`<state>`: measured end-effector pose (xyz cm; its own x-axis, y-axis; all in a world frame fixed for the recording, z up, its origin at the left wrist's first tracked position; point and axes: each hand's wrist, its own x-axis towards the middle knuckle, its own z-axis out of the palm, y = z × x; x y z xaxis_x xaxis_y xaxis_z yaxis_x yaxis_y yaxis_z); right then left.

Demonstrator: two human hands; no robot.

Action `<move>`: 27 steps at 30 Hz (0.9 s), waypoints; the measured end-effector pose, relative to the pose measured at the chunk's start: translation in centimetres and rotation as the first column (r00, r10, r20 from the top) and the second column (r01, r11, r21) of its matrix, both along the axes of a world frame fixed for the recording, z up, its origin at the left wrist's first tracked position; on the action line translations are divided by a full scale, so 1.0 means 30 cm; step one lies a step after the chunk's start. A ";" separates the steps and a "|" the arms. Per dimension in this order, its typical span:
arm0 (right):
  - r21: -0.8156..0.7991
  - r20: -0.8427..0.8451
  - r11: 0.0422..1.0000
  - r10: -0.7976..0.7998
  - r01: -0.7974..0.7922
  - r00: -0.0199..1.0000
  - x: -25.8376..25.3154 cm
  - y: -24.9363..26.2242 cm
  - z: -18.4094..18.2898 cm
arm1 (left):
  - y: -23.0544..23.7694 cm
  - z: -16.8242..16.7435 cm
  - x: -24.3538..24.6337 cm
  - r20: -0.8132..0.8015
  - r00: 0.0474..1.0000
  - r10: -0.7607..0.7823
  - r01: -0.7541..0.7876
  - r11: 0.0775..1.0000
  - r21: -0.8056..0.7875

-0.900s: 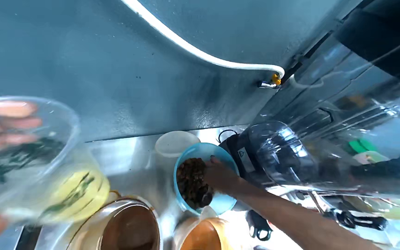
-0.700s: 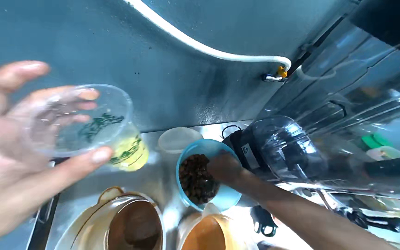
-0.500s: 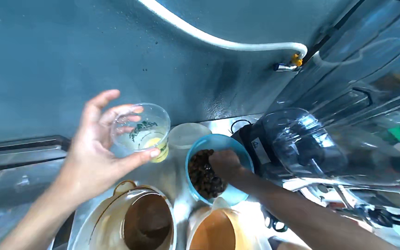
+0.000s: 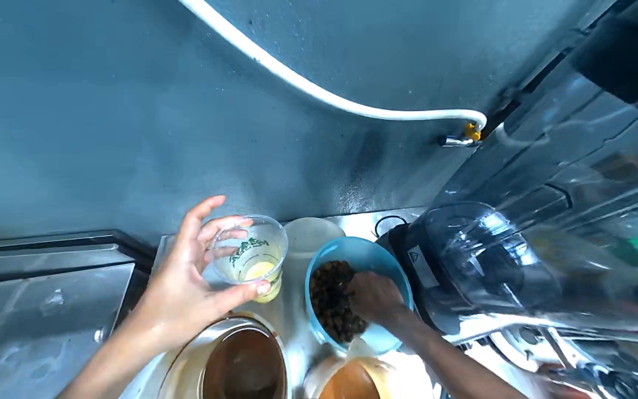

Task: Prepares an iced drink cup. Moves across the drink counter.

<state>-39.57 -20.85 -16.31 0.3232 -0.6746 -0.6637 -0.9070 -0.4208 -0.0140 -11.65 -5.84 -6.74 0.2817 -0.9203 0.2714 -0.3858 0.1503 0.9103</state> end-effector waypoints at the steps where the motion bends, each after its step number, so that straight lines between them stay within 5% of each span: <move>1: 0.006 0.011 1.000 -0.022 0.022 1.000 -0.008 -0.005 -0.004 | 0.003 0.001 -0.003 -0.002 1.000 -0.002 0.002 1.000 -0.003; 9: -0.012 -0.063 0.982 -0.187 0.187 0.980 -0.009 0.013 0.008 | 0.013 0.008 -0.021 -0.015 0.999 -0.031 0.030 0.999 -0.026; 23: 0.082 0.111 0.994 -0.076 0.067 0.991 -0.057 -0.027 -0.055 | 0.024 0.007 -0.030 -0.039 0.999 -0.028 0.027 0.999 -0.035; 27: 0.052 0.124 0.996 -0.081 0.075 0.989 -0.082 -0.028 0.008 | 0.039 0.024 -0.034 -0.021 0.999 -0.030 0.029 0.999 -0.029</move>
